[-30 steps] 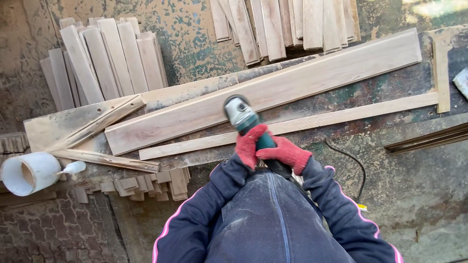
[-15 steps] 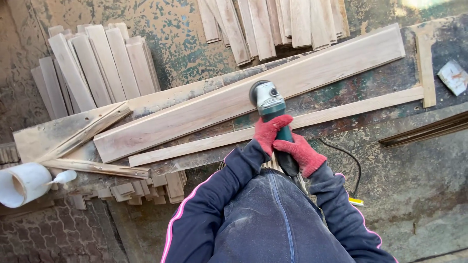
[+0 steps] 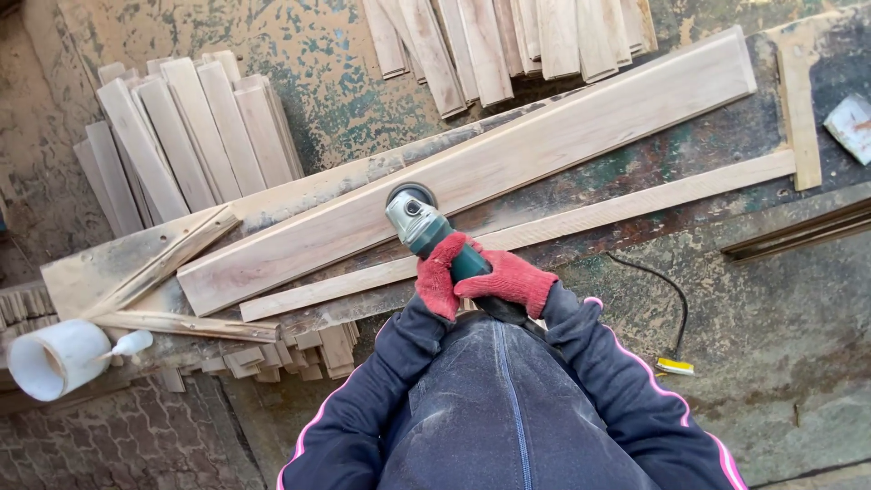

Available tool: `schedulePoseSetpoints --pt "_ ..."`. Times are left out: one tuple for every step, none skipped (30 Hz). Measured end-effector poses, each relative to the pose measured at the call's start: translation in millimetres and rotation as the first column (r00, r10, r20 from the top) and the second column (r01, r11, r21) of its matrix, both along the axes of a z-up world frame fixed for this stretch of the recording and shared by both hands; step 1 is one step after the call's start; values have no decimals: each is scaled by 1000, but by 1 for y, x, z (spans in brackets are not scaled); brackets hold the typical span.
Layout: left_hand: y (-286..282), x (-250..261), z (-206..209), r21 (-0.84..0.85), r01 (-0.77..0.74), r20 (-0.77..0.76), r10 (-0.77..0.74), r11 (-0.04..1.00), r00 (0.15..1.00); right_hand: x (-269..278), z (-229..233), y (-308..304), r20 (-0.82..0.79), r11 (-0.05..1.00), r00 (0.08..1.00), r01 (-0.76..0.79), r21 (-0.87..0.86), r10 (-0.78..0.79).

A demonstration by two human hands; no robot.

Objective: Sanding a long piece of wood using an angle grinder with a sanding disc.

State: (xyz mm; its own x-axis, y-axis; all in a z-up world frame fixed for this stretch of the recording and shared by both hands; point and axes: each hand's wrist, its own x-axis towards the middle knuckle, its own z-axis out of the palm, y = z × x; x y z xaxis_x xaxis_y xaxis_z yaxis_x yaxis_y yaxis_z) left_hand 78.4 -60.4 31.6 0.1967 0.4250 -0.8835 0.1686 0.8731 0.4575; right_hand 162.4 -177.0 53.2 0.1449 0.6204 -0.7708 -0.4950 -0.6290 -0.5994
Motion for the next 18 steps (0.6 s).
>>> schedulePoseSetpoints --pt "-4 6 -8 -1 10 -2 -10 1000 1000 3 1 -5 -2 1000 1000 10 -1 -10" --pt "-9 13 -16 7 37 23 -37 999 999 6 1 -10 -31 995 995 96 4 -96" --pt "-14 20 -24 15 64 47 -64 998 997 10 2 -15 -61 983 982 181 7 -181" --pt "-22 30 -25 9 70 48 -70 998 996 13 -8 -26 -59 982 981 187 1 -187" --pt "-30 40 -26 128 207 85 -219 970 972 15 -18 -36 -68 960 958 279 -7 -279" --pt "-39 49 -27 248 330 105 -364 911 925 18 -27 -47 -75 930 927 367 -17 -367" --pt "-47 63 -28 241 334 108 -367 911 924 23 -26 -58 -72 928 925 371 -24 -372" --pt "-56 78 -30 154 333 150 -355 930 923 30 -24 -68 -68 898 895 438 -39 -440" --pt "-64 92 -31 67 333 189 -339 941 922 36 -22 -76 -63 862 860 503 -53 -506" --pt "-57 75 -94 62 325 192 -331 944 924 41 -27 -88 -59 866 864 497 -58 -500" --pt "-55 68 -154 -51 517 629 -375 855 681 46 -32 -98 -50 830 829 553 -75 -557" --pt "-59 72 -212 -38 693 924 -238 719 298 52 -38 -106 -43 795 795 600 -88 -605" --pt "-78 94 -176 -40 682 925 -232 730 302 54 -43 -115 -42 804 804 588 -90 -593" --pt "-97 119 -136 -107 548 648 -360 829 671 55 -48 -123 7 783 786 616 -87 -618" --pt "-116 146 -93 -94 387 230 -358 917 905 57 -53 -131 56 760 765 644 -82 -642" --pt "-121 150 -89 -94 372 229 -344 923 911 60 -32 -124 54 770 775 632 -82 -630" --pt "-126 155 -85 -57 415 176 -400 908 899 62 -12 -117 86 754 758 652 -85 -646" --pt "-132 160 -80 -25 460 121 -454 887 882 64 10 -110 120 735 739 673 -86 -663"
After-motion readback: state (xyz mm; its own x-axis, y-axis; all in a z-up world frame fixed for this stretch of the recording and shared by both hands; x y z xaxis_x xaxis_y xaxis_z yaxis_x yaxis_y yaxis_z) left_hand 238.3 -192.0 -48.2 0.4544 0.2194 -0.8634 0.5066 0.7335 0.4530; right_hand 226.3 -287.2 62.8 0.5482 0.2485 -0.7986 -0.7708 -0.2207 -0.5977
